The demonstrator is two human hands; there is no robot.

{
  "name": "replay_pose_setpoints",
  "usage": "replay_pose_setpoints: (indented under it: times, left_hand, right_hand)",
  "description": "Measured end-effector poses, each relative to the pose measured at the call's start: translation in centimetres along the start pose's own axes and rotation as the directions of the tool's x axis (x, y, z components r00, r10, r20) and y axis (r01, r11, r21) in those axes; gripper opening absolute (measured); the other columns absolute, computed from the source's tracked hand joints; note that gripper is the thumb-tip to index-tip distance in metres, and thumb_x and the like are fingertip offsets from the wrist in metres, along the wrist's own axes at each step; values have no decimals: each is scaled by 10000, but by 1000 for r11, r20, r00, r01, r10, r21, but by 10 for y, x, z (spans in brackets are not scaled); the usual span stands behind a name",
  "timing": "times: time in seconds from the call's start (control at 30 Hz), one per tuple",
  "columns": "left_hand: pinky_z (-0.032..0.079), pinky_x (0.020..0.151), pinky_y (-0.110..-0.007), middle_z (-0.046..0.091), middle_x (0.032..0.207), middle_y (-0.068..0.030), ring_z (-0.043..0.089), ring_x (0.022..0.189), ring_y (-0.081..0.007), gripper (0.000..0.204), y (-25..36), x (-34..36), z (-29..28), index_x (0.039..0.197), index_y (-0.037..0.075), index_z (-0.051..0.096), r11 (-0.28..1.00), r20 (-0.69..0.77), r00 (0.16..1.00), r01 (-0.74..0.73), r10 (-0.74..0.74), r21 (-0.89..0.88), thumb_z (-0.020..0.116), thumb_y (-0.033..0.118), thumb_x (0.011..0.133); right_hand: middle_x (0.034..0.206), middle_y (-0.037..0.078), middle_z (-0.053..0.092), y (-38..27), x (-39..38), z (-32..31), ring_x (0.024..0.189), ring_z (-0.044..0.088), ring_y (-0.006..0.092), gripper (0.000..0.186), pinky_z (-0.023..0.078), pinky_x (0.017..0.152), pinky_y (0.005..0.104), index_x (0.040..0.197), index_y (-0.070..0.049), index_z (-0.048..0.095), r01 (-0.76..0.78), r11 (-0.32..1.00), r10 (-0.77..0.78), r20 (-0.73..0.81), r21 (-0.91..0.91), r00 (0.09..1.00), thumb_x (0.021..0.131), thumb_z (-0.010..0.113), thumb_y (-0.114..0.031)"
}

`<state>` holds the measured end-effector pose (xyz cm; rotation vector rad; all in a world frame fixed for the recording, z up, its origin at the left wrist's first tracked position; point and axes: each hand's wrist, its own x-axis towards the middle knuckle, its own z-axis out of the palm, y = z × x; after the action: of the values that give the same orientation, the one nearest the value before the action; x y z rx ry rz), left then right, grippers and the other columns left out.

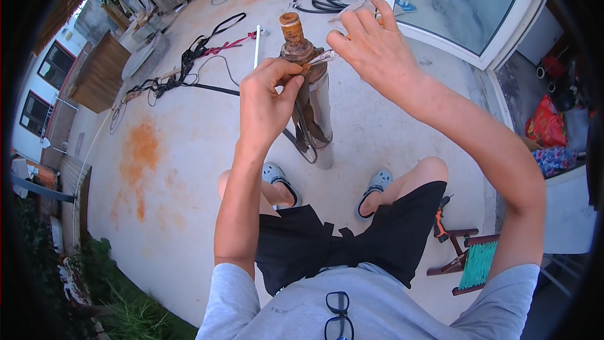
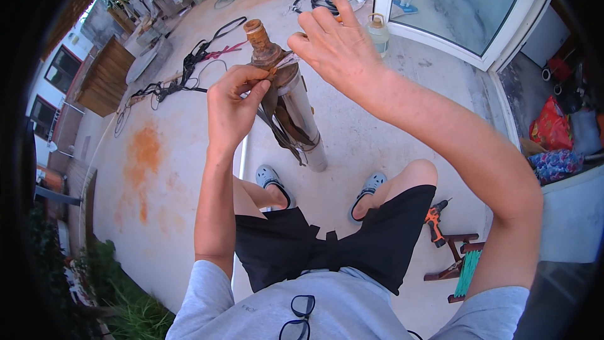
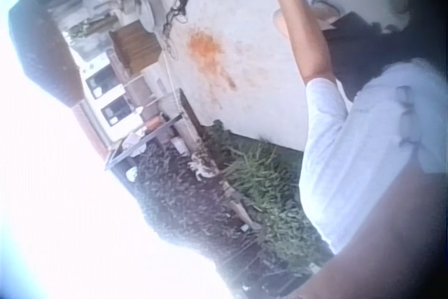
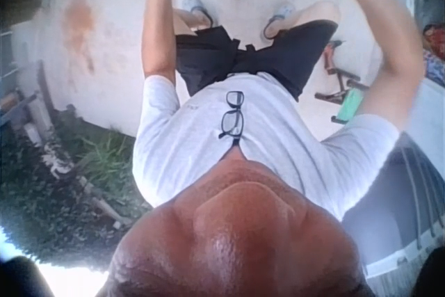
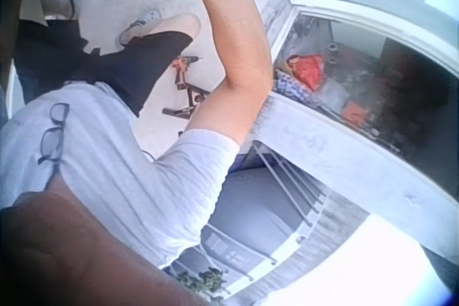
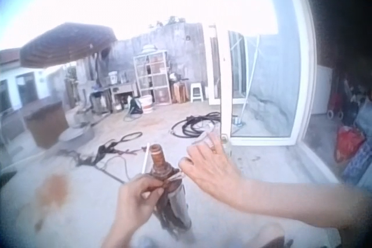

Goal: The person uses pliers to peel back and remove old tape and a rubber fitting from the top of a metal pump body.

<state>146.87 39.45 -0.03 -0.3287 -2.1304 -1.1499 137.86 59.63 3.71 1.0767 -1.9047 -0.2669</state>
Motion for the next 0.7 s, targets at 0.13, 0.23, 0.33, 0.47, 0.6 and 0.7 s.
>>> replay_pose_setpoints:
  times: [0.13, 0.23, 0.33, 0.47, 0.6, 0.7]
  left_hand:
    - [549, 772, -276, 676, 927, -89, 657, 812, -153, 134, 2, 6, -5, 966, -58, 670, 998, 120, 991, 60, -62, 22, 679, -87, 836]
    - [543, 768, -278, 670, 927, -92, 655, 806, -163, 146, 3, 8, -10, 971, -54, 668, 998, 156, 986, 53, -59, 43, 682, -85, 829]
    - [531, 741, -295, 657, 915, -100, 647, 785, -183, 173, 5, 7, -11, 989, -46, 658, 998, 172, 985, -4, -7, 66, 688, -76, 822]
    - [492, 663, -334, 607, 844, -111, 616, 731, -216, 183, 9, 8, -3, 979, -27, 622, 990, 180, 980, -98, 79, 100, 706, -40, 816]
    - [473, 657, -384, 579, 842, -115, 595, 761, -302, 167, 17, 6, 22, 885, 27, 584, 955, 93, 993, -94, 71, 280, 727, 30, 800]
    - [437, 619, -405, 568, 778, -100, 543, 697, -300, 182, 6, -1, 39, 790, 37, 556, 916, -175, 968, -101, 181, 389, 736, 29, 764]
  right_hand:
    - [994, 40, 518, 14, 6, 4, 1023, 523, 214, 210, 325, 1055, 532, 957, -161, 563, 116, 993, -116, -54, -7, 992, 787, 673, -103]
    - [958, 68, 494, 19, 16, -1, 997, 528, 238, 233, 356, 1028, 542, 951, -126, 526, 148, 988, -150, 39, 49, 988, 775, 654, -43]
    - [917, 75, 552, 6, 4, 13, 951, 576, 257, 243, 400, 948, 498, 964, -98, 551, -83, 974, 31, 237, 213, 971, 761, 685, -104]
    - [804, 100, 623, 15, 5, 9, 804, 643, 308, 214, 457, 782, 474, 903, -64, 604, -92, 960, 6, 307, 266, 952, 736, 701, -158]
    - [679, 159, 651, 17, 10, 5, 652, 658, 378, 148, 474, 619, 497, 763, -37, 654, -140, 942, 33, 329, 306, 944, 742, 683, -180]
    - [731, 193, 680, 14, 20, -10, 698, 683, 386, 156, 511, 629, 490, 763, -23, 692, -168, 934, 19, 425, 316, 905, 736, 631, -164]
